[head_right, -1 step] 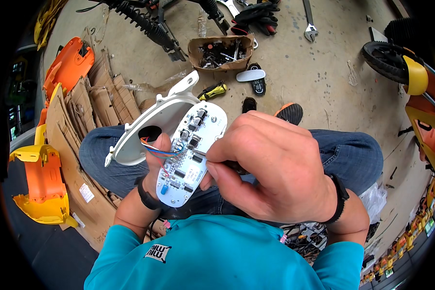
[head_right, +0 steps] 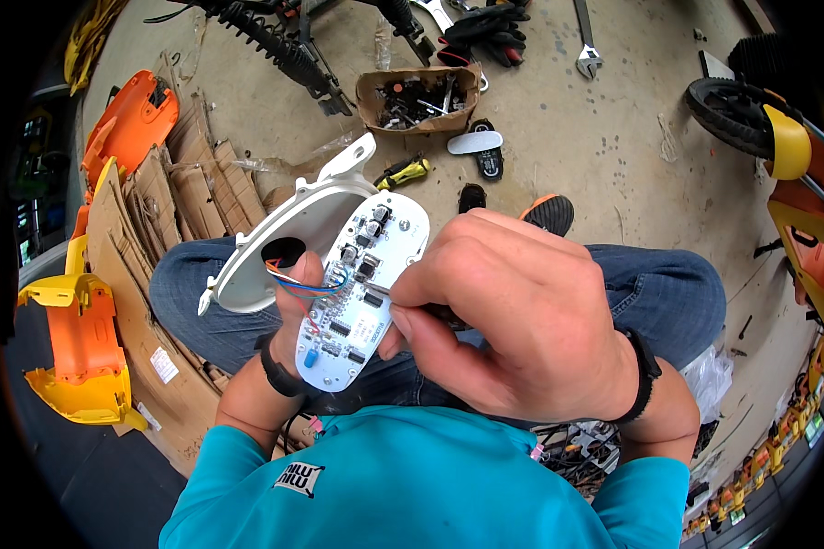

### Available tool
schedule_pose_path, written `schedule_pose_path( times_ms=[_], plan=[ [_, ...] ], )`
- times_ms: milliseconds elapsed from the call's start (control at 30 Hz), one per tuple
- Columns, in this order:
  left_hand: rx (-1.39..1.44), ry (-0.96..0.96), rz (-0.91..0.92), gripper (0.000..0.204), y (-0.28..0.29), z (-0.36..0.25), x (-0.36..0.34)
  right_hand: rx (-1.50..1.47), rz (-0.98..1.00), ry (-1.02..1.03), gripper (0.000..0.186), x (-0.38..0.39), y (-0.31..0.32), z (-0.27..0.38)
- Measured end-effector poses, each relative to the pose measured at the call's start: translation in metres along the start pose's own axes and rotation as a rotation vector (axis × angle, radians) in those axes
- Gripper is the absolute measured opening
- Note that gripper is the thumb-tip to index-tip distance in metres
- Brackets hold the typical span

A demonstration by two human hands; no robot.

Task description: The person works on a circuit board with wires by hand and using a thin tool, touching various components and pointing to specific parts of the board.

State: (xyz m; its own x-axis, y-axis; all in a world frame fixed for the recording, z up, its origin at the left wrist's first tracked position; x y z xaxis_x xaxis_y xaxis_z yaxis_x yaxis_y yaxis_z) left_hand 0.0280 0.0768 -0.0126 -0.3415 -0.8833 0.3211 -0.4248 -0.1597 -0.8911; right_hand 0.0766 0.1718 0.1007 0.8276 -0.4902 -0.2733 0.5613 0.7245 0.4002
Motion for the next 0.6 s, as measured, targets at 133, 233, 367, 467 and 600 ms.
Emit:
schedule_pose_path(
  times_ms=[133,233,367,467,600],
  plan=[
    [0.028,-0.023,0.037,0.074,-0.0035,0.0002,-0.0015,0.004,0.0,-0.037,0.019,-0.0003,0.002,0.0009],
    [0.046,-0.025,0.057,0.074,-0.0049,0.0,-0.0019,0.002,0.003,-0.038,0.019,-0.0002,0.0025,0.0012],
    [0.012,0.002,0.012,0.075,-0.0009,0.0018,-0.0006,-0.002,0.003,0.014,0.016,-0.0002,0.0015,0.0011],
    [-0.009,0.006,0.004,0.075,0.0002,0.0017,-0.0016,0.006,0.016,0.015,0.015,0.0008,-0.0003,-0.0005],
    [-0.014,-0.001,-0.001,0.076,-0.0014,0.0011,-0.0008,-0.013,0.032,-0.043,0.013,0.0022,0.0012,-0.0028]
  ],
)
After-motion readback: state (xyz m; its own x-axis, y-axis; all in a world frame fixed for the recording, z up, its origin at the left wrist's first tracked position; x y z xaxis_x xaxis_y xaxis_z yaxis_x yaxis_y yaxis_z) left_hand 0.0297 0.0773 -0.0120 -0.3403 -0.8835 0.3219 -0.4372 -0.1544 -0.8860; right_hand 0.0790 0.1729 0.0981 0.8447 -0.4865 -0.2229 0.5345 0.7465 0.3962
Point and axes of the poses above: each hand's wrist, its own x-axis away from the middle knuckle, its own y-axis out of the back of the hand, z = x × y, the point moved 10 cm from there along -x, towards the middle knuckle, and after that the axes turned 1 degree about y, right-handed, at the moved point
